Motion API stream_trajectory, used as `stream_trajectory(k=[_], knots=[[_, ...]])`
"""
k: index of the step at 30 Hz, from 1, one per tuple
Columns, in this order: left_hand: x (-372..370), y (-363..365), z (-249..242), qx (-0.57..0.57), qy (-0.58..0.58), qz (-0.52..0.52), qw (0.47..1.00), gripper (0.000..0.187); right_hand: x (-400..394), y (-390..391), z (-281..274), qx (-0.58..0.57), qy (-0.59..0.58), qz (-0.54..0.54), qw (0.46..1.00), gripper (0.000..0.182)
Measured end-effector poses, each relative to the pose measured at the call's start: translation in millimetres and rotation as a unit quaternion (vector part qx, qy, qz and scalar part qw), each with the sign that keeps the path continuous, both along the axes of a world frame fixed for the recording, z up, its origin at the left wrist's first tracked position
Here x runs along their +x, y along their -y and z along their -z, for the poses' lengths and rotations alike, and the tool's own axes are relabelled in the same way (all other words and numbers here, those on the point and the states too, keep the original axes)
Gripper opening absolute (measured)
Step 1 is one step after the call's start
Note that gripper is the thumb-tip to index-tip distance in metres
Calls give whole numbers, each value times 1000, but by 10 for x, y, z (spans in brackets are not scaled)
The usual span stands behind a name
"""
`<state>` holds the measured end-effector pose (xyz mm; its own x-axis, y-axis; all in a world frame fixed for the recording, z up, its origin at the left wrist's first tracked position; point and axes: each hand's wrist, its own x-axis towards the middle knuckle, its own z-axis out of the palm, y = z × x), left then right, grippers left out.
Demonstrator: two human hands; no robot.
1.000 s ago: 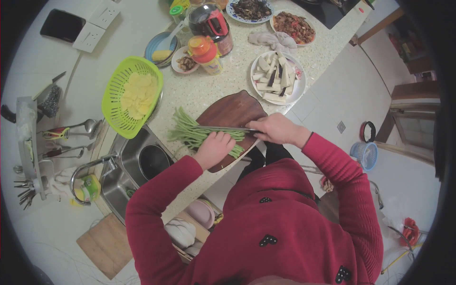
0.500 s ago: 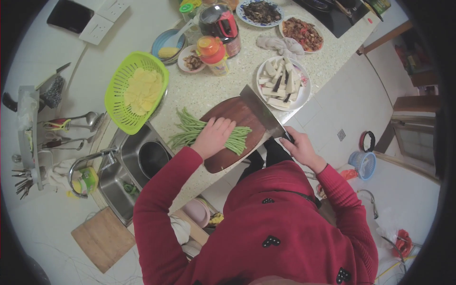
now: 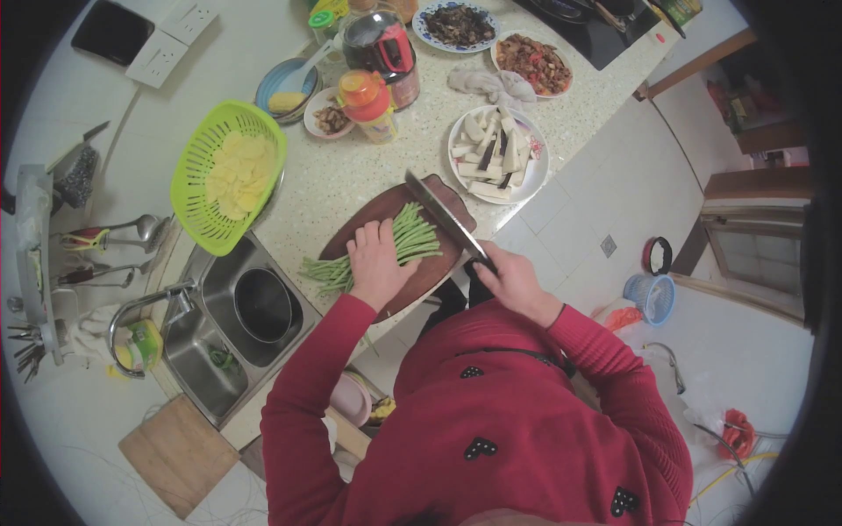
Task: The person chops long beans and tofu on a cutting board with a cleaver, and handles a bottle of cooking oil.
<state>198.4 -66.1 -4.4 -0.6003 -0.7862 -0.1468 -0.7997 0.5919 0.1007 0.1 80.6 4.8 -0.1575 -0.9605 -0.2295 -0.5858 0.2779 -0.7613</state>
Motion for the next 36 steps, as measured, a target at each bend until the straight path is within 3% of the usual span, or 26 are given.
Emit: stream_trajectory(k=[2,8,14,20,23,29,36], knots=[[27,-17,40,-19,-21,-1,1000,71,116,29,-6,-43,-26,-24,998,38],[-10,-21,180,-57,-73,-70,993,54,209,141,-63,-3,-41,3,999,35],[104,-22,79,-26,-43,-59,997,70,242,33,-265,-45,-42,-10,998,30],[209,-25,146,-51,-49,-10,997,64,440,57,-330,10,-34,-64,997,24],[225,-41,144,-61,-49,1,997,62,533,97,-209,31,-105,-96,989,37],[224,-32,200,-116,-5,41,992,52,802,293,-146,-3,-283,-81,956,20],[225,-6,256,-152,1,63,986,52,919,629,-76,52,-264,-69,961,23]])
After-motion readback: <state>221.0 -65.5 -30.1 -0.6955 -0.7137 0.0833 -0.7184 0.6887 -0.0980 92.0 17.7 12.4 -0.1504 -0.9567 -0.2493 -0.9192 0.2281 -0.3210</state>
